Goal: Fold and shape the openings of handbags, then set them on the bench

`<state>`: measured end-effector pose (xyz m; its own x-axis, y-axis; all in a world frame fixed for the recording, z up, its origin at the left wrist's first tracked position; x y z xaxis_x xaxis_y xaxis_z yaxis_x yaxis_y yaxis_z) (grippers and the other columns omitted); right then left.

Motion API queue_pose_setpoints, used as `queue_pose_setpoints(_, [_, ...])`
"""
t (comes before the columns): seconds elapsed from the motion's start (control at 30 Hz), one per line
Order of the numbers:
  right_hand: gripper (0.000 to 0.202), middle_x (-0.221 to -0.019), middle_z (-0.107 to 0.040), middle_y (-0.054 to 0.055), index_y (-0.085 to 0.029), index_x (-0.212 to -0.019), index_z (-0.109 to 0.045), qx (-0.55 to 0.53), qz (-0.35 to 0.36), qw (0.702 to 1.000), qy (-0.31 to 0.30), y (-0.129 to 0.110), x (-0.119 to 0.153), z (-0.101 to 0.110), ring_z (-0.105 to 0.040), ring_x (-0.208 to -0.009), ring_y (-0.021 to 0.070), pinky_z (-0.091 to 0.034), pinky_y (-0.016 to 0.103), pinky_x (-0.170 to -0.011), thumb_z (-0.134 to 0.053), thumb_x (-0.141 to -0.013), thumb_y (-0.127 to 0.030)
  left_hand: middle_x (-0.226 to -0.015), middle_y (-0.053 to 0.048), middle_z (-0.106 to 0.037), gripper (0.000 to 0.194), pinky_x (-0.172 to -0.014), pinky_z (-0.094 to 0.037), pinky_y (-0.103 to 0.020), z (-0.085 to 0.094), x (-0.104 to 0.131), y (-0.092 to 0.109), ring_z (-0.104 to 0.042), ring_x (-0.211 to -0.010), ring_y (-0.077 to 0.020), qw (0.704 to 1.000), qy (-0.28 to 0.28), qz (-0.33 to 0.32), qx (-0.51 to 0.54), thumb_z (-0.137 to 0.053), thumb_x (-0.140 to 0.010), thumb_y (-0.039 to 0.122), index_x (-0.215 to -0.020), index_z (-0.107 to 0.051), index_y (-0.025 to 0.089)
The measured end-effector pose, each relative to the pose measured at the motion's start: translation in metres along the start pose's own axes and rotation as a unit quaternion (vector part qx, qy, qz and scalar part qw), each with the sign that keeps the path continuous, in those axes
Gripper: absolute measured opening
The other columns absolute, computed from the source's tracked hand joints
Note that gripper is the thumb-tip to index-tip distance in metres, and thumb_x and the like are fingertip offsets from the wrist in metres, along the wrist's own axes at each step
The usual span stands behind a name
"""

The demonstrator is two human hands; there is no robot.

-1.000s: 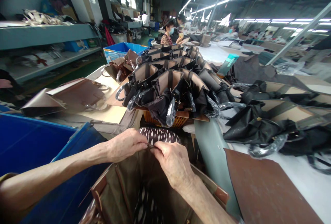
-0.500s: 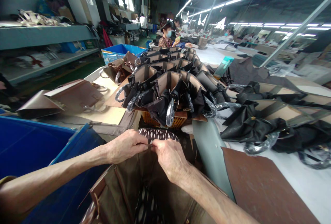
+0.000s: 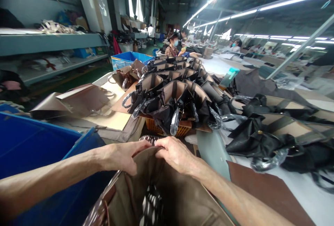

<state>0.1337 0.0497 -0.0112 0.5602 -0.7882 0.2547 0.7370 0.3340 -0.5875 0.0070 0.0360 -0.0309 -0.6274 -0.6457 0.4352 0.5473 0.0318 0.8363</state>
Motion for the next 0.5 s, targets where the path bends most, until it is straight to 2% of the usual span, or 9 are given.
queue_pose_setpoints(0.1, [0.012,-0.061,-0.056,-0.005,-0.020,-0.069,-0.061,0.042,0.020,0.999,-0.008,-0.010,-0.002,0.016,-0.049,-0.063,0.0110,-0.029,0.022,-0.057,-0.050,-0.072,-0.023,-0.086,0.005,-0.062,0.061,-0.053,-0.040,-0.017,0.010,-0.002,-0.009,-0.056,-0.072,-0.0140,1.000,-0.004,0.008,0.018,-0.049,-0.050,0.006,-0.109,-0.054,0.024])
queue_pose_setpoints(0.17, [0.010,-0.057,-0.052,-0.005,-0.019,-0.064,-0.059,0.060,0.012,0.998,-0.012,-0.013,-0.005,0.022,-0.046,-0.060,0.0104,-0.027,0.022,-0.055,-0.051,-0.070,-0.023,-0.078,0.006,-0.063,0.058,-0.048,-0.038,-0.016,0.021,-0.008,-0.016,-0.056,-0.065,-0.0128,1.000,0.008,0.017,-0.025,-0.044,-0.049,0.006,-0.103,-0.059,0.024])
queue_pose_setpoints(0.27, [0.008,-0.057,-0.048,-0.005,-0.018,-0.062,-0.056,0.031,-0.015,0.999,-0.021,-0.008,-0.011,0.022,-0.045,-0.060,0.0105,-0.026,0.021,-0.054,-0.052,-0.067,-0.022,-0.069,0.005,-0.062,0.051,-0.042,-0.034,-0.016,0.035,-0.016,-0.023,-0.055,-0.056,-0.0120,0.995,0.034,0.009,-0.095,-0.042,-0.052,0.008,-0.096,-0.063,0.023])
queue_pose_setpoints(0.33, [0.008,-0.058,-0.047,-0.005,-0.017,-0.063,-0.056,0.003,-0.026,0.999,-0.031,0.000,-0.013,0.018,-0.044,-0.060,0.0105,-0.027,0.021,-0.054,-0.052,-0.067,-0.023,-0.071,0.004,-0.062,0.048,-0.043,-0.035,-0.017,0.037,-0.017,-0.022,-0.056,-0.058,-0.0130,0.992,0.051,-0.017,-0.118,-0.042,-0.054,0.009,-0.095,-0.063,0.022])
queue_pose_setpoints(0.4, [0.010,-0.057,-0.045,-0.006,-0.017,-0.064,-0.055,-0.012,-0.034,0.998,-0.043,0.009,-0.012,0.013,-0.042,-0.057,0.0098,-0.027,0.020,-0.052,-0.050,-0.068,-0.024,-0.083,0.002,-0.064,0.049,-0.056,-0.042,-0.020,0.037,-0.012,-0.013,-0.059,-0.072,-0.0158,0.978,0.104,-0.078,-0.164,-0.045,-0.056,0.009,-0.101,-0.060,0.022])
queue_pose_setpoints(0.43, [0.011,-0.057,-0.045,-0.006,-0.016,-0.065,-0.055,-0.018,-0.039,0.998,-0.045,0.014,-0.010,0.012,-0.041,-0.056,0.0094,-0.028,0.020,-0.052,-0.049,-0.069,-0.025,-0.093,0.000,-0.063,0.050,-0.067,-0.044,-0.023,0.037,-0.007,-0.008,-0.058,-0.082,-0.0179,0.962,0.152,-0.111,-0.198,-0.047,-0.058,0.009,-0.105,-0.057,0.021])
queue_pose_setpoints(0.5, [0.012,-0.056,-0.043,-0.006,-0.016,-0.065,-0.054,-0.037,-0.054,0.997,-0.040,0.021,-0.005,0.010,-0.039,-0.055,0.0092,-0.028,0.020,-0.051,-0.048,-0.070,-0.025,-0.107,-0.004,-0.058,0.048,-0.086,-0.040,-0.032,0.036,0.007,-0.002,-0.052,-0.099,-0.0216,0.914,0.271,-0.144,-0.265,-0.050,-0.062,0.010,-0.109,-0.053,0.020])
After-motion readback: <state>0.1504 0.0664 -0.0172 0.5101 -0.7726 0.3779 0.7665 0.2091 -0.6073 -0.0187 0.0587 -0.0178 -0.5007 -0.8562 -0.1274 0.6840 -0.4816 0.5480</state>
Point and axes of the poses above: each hand's wrist, its own x-axis away from the middle knuckle, its own z-axis out of the back of the hand, y = z × x, the point moved 6 cm from there along -x, towards the middle knuckle
